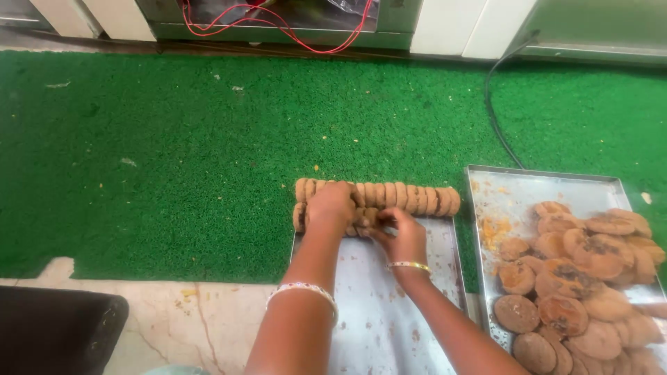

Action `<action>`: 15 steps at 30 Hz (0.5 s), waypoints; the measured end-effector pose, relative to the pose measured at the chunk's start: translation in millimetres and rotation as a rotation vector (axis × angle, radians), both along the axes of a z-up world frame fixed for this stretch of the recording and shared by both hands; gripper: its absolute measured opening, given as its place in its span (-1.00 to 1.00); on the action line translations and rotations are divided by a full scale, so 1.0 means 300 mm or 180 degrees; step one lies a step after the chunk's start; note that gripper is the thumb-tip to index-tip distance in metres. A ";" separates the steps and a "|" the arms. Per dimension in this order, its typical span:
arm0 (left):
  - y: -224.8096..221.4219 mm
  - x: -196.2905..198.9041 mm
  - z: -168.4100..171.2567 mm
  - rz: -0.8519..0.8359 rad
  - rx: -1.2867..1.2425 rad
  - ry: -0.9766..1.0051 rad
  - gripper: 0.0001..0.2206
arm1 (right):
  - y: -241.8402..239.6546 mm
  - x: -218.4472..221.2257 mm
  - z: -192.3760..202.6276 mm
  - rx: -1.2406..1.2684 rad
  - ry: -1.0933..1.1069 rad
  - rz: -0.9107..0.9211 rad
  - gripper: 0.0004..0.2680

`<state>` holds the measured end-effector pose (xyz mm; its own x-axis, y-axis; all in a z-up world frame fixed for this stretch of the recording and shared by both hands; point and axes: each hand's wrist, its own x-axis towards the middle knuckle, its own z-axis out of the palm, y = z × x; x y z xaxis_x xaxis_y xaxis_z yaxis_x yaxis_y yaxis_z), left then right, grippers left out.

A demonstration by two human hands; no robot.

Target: Organize and align baked cookies on a tray.

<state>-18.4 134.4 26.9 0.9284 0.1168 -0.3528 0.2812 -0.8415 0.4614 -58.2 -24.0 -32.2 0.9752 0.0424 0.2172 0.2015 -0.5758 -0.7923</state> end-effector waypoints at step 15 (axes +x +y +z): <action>-0.004 0.019 -0.081 0.0170 -0.0031 -0.0126 -0.82 | -0.005 0.015 0.039 -0.0247 0.0500 0.0039 -0.70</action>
